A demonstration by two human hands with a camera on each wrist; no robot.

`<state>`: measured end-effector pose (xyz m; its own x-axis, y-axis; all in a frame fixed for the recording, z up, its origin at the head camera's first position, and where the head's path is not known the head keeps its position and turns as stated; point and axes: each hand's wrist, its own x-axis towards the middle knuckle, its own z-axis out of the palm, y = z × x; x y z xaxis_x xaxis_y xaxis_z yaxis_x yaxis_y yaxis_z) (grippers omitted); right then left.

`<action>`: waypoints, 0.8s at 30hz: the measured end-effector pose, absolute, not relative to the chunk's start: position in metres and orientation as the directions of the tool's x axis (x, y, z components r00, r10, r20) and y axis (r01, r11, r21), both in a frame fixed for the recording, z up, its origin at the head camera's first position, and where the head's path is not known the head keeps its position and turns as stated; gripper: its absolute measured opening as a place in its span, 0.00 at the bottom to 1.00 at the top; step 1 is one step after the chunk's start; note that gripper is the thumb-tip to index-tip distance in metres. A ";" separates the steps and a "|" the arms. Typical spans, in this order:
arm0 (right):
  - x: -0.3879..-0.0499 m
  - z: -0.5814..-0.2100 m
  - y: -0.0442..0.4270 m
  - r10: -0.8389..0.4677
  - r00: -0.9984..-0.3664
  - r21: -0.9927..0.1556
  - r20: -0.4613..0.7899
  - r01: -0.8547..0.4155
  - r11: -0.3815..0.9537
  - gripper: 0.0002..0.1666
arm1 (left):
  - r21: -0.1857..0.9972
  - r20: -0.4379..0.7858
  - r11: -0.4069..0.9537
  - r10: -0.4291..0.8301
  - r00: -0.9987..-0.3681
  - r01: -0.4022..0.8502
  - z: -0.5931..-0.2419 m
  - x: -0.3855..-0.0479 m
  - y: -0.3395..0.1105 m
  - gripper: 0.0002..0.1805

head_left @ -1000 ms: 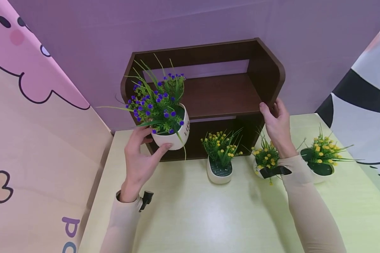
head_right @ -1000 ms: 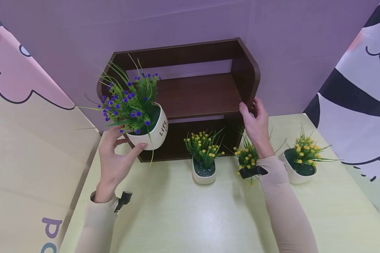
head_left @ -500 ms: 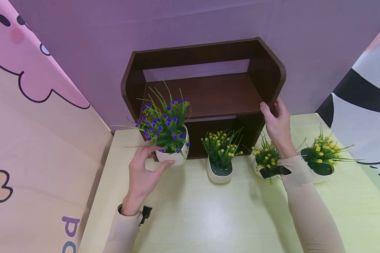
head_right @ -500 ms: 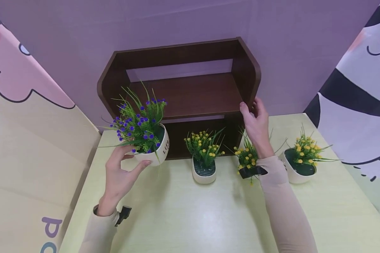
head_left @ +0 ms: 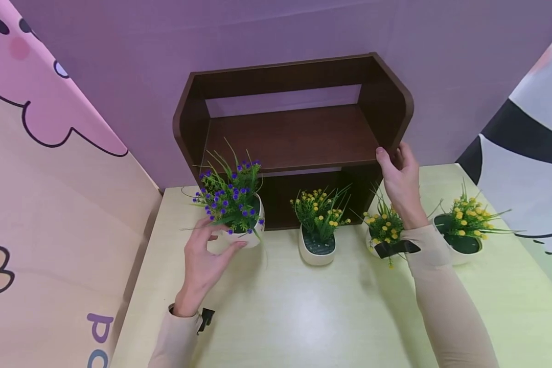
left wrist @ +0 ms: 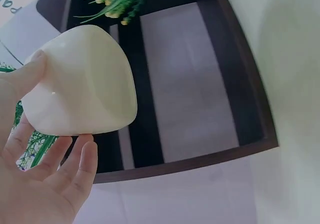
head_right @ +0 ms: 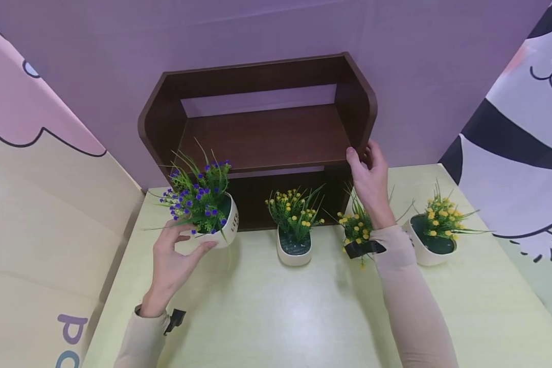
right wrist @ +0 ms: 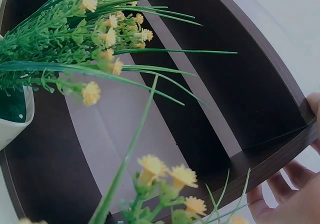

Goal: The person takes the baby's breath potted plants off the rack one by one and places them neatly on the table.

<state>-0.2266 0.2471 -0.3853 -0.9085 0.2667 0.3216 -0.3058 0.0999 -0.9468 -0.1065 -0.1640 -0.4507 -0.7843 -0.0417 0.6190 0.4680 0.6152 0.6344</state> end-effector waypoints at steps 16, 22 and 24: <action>-0.229 -0.387 0.245 0.280 -0.901 -0.944 0.331 -0.317 0.095 0.24 | 0.630 0.423 0.727 -0.028 -0.906 0.272 -0.481 -0.106 -0.171 0.22; -0.229 -0.386 0.245 0.281 -0.902 -0.945 0.327 -0.314 0.091 0.24 | 0.614 0.362 0.758 -0.025 -0.932 0.219 -0.493 -0.108 -0.175 0.28; -0.228 -0.386 0.246 0.283 -0.904 -0.947 0.321 -0.309 0.089 0.25 | 0.623 0.331 0.757 -0.026 -0.943 0.198 -0.497 -0.108 -0.176 0.26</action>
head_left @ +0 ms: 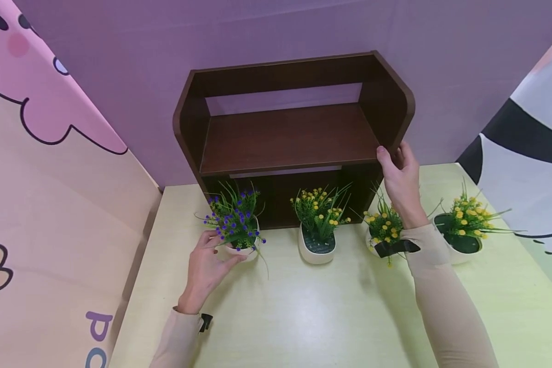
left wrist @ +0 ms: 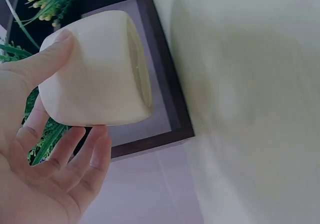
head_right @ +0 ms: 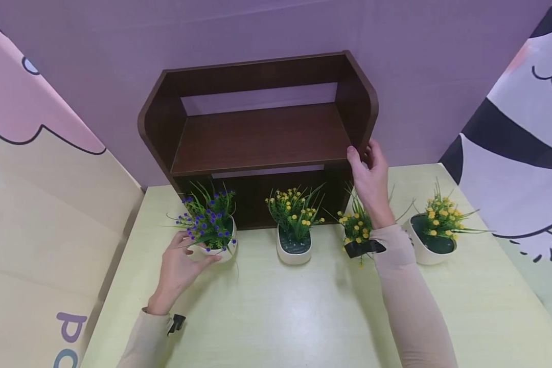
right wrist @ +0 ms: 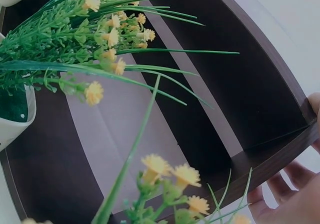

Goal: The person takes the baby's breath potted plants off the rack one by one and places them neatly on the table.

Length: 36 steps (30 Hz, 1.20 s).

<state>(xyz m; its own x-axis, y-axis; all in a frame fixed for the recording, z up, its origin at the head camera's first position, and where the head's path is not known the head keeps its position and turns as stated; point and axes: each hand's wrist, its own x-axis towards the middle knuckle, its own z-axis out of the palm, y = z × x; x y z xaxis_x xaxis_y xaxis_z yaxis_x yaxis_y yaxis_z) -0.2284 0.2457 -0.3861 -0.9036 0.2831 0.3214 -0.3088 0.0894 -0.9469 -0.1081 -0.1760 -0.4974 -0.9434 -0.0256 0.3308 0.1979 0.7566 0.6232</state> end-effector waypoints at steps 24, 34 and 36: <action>-0.227 -0.389 0.243 0.290 -0.906 -0.951 0.310 -0.301 0.076 0.24 | 0.549 0.250 0.820 0.023 -0.968 0.162 -0.520 -0.102 -0.178 0.23; -0.226 -0.387 0.242 0.273 -0.911 -0.950 0.310 -0.286 0.125 0.26 | 0.636 0.140 0.769 -0.033 -0.990 0.064 -0.520 -0.099 -0.183 0.29; -0.225 -0.387 0.242 0.262 -0.913 -0.947 0.313 -0.278 0.162 0.27 | 0.624 0.148 0.777 -0.016 -0.989 0.081 -0.519 -0.099 -0.185 0.32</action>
<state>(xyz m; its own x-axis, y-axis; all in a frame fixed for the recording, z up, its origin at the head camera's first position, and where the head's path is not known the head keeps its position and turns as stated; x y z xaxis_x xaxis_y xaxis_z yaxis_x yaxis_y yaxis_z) -0.2248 0.2417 -0.3868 -0.9131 0.2616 0.3128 -0.2779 0.1620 -0.9468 -0.0985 -0.1851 -0.5189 -0.9889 -0.0160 0.1479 0.0808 0.7770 0.6243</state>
